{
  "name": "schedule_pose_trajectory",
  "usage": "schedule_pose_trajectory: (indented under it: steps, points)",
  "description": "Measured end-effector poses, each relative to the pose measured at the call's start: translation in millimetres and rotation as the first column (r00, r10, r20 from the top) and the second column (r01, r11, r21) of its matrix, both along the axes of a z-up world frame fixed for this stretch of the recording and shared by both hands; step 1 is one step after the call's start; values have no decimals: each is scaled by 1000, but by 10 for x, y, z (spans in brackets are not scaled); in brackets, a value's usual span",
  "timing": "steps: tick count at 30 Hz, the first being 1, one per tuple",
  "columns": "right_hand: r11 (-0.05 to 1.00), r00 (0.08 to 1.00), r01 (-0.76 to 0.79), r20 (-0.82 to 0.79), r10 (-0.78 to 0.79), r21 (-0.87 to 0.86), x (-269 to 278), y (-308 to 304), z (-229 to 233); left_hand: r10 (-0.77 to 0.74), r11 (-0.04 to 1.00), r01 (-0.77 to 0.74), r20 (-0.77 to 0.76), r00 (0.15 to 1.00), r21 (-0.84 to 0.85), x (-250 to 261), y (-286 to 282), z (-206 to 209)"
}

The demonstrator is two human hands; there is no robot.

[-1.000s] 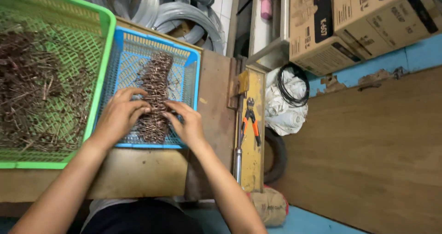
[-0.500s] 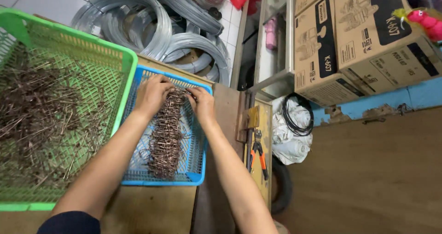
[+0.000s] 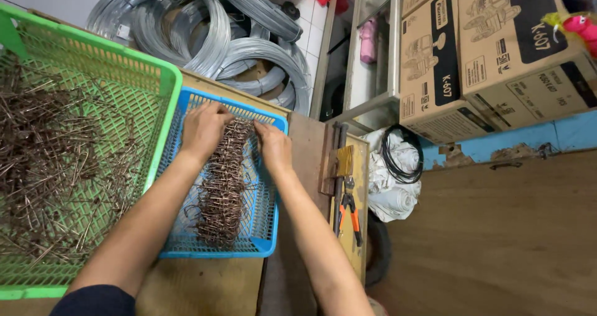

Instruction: Cutting wire into smaller segments using a bolt cutter and sorting the pieces into baskets.

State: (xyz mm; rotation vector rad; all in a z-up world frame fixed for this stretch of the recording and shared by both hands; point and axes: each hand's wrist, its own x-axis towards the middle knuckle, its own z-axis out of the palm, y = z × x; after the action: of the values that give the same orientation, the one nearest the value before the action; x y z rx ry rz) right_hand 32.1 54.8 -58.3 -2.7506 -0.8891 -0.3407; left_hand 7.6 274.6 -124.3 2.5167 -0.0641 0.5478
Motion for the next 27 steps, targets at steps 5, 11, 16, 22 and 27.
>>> schedule_pose_trajectory:
  steps: [5, 11, 16, 22, 27]
  points:
    - [1000, 1000, -3, -1, 3, 23, -35, 38, 138, 20, 997, -23, 30, 999, 79, -7, -44, 126]
    - [970, 997, -60, 67, 46, 235, -166, 77, 360, 4, 996, -9, 66, 998, 87, -447, -104, 750]
    - [901, 983, -172, 124, 133, 397, -555, 620, 590, 69, 995, -76, 130, 989, 56, -1397, 319, 1370]
    - [867, 939, -344, 120, 322, 360, -1284, 1598, 645, 279, 960, -278, -63, 958, 21, -2456, 1263, 1132]
    - [919, 919, -394, -38, 393, -25, -1729, 2279, 507, 431, 903, -400, -335, 838, 159, -2835, 1770, 882]
